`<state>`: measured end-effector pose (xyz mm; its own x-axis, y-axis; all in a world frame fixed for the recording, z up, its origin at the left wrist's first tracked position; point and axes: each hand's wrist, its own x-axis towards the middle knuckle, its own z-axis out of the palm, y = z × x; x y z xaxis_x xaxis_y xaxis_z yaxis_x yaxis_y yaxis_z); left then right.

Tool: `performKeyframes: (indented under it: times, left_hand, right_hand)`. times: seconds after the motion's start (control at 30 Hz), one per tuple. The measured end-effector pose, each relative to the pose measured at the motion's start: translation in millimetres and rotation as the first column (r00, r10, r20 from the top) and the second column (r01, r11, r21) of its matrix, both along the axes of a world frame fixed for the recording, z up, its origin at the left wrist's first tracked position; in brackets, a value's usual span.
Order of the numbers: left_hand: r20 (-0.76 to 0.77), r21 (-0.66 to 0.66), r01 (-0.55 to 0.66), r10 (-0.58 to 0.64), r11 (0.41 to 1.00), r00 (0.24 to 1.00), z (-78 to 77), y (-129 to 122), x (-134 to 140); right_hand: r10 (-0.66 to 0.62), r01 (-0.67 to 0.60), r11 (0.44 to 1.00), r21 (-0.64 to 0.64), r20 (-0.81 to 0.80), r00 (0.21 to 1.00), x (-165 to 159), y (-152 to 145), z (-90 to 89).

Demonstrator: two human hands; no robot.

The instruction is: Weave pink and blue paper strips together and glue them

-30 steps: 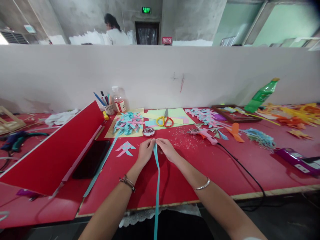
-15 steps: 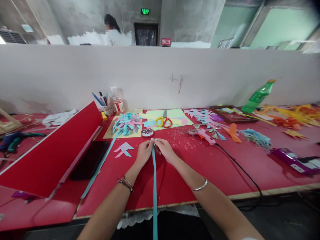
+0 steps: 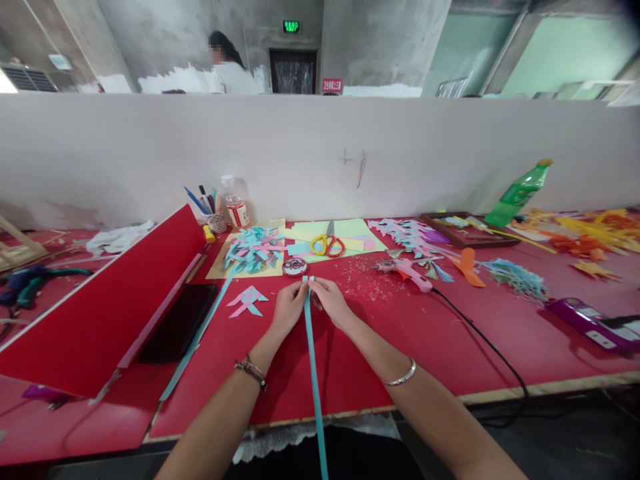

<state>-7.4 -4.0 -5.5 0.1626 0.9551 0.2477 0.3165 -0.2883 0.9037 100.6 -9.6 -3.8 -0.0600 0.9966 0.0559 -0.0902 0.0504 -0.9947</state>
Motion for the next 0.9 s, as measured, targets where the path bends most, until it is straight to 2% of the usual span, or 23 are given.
performKeyframes:
  times: [0.3,0.5,0.73,0.9]
  left_hand:
    - [0.033,0.018,-0.072,0.072,0.997,0.997,-1.1,-1.1,0.7]
    - [0.024,0.007,0.016,-0.016,1.0,1.0,-4.1,-2.1,3.8]
    - [0.056,-0.001,-0.017,0.017,1.0,0.998,-1.5,-3.4,4.1]
    - [0.116,0.02,-0.064,0.061,0.998,0.991,2.4,-3.3,5.1]
  right_hand:
    - [0.004,-0.004,1.0,-0.016,-0.026,1.0,-1.2,0.2,-4.8]
    - [-0.075,0.075,0.997,-0.002,-0.066,0.995,1.1,0.0,-2.0]
    - [-0.021,0.019,0.999,-0.036,-0.054,0.998,1.3,0.6,-4.3]
    - [0.022,-0.024,0.998,-0.057,-0.034,0.999,2.3,4.7,1.1]
